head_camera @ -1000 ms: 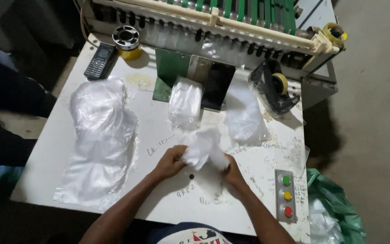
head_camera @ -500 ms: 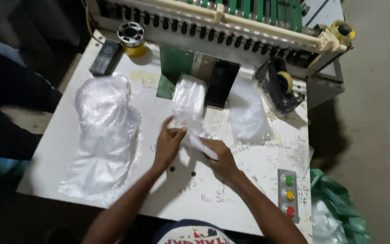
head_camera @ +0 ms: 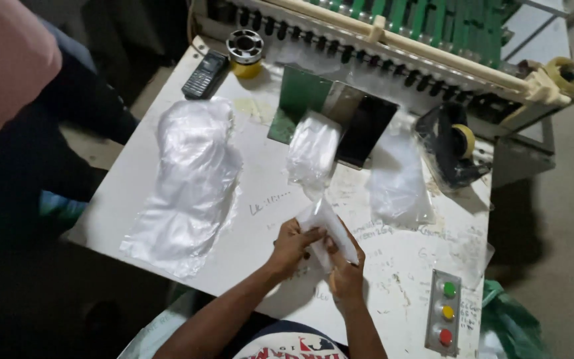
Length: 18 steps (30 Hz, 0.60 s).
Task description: Folding and stacking plastic bags at a workstation in a factory environment.
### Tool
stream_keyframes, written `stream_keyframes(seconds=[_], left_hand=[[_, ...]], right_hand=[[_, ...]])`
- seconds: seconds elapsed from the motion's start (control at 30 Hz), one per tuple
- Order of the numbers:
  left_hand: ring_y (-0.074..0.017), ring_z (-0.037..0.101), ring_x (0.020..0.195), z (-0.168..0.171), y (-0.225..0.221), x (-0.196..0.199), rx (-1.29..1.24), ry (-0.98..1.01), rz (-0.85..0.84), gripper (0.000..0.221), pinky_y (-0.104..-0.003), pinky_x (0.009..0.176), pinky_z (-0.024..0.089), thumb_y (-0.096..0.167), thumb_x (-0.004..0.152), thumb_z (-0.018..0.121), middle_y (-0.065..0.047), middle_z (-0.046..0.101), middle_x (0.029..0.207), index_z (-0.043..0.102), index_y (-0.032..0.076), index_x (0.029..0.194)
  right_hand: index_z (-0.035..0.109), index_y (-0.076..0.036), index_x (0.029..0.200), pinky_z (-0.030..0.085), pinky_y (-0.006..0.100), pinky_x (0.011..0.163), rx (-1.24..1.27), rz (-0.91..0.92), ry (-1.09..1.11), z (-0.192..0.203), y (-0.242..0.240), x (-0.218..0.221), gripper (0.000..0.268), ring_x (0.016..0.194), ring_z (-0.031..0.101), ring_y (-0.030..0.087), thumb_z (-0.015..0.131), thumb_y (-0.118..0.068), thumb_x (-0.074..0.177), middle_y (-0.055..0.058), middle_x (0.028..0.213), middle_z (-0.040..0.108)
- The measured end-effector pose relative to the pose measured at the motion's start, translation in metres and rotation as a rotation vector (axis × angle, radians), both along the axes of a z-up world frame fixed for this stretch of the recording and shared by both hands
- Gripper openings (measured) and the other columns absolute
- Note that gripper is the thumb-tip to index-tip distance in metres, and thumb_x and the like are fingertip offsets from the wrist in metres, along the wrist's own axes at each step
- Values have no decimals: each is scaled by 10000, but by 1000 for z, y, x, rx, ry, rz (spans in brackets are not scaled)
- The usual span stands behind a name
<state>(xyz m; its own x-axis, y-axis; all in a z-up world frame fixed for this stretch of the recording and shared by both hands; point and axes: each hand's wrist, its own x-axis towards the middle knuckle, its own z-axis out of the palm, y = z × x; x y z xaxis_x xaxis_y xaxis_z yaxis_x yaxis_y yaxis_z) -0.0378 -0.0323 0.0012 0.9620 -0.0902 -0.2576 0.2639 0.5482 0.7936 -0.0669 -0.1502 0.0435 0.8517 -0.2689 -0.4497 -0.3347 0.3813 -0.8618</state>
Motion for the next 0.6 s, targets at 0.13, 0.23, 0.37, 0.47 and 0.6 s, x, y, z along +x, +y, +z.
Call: stream_keyframes(seconds=[0.13, 0.23, 0.37, 0.47, 0.6], left_hand=[[-152, 702, 898, -14, 86, 14, 587, -162, 169, 695, -320, 811, 626, 55, 716, 862, -47, 712, 1223, 622, 197, 1353], [-115, 659, 829, -58, 189, 22, 806, -238, 707, 174, -226, 791, 539, 15, 870, 798, -6, 692, 891, 680, 119, 945], [-194, 651, 869, -14, 232, -3, 1355, 114, 468, 414, -341, 767, 513, 300, 736, 935, -51, 692, 1030, 746, 101, 1047], [-234, 673, 887, -21, 237, -9, 1386, -60, 444, 192, -365, 810, 505, 256, 940, 744, -62, 703, 1018, 792, 81, 1002], [-393, 637, 1112, -3, 177, -9, 1712, -651, 516, 87, -473, 931, 519, 21, 910, 706, -215, 689, 1193, 725, 36, 993]], right_hand=[[497, -165, 1359, 662, 502, 824, 34, -129, 322, 27, -6, 4, 576, 1340, 539, 411, 733, -32, 851, 131, 1491, 480], [686, -33, 1242, 661, 551, 796, -82, 2, 72, 5, -28, 10, 367, 1183, 590, 341, 690, 38, 882, 147, 1254, 614], [669, -115, 1251, 645, 462, 725, -263, 58, 28, 7, -35, 11, 392, 1092, 612, 277, 684, 1, 877, 108, 1214, 642], [670, -69, 1294, 679, 490, 682, -227, 86, -2, -2, -38, 10, 413, 1112, 655, 314, 677, 15, 890, 163, 1255, 672], [710, -53, 1252, 675, 523, 718, -139, 123, 38, -20, -53, 10, 364, 1118, 666, 374, 663, 63, 910, 151, 1252, 680]])
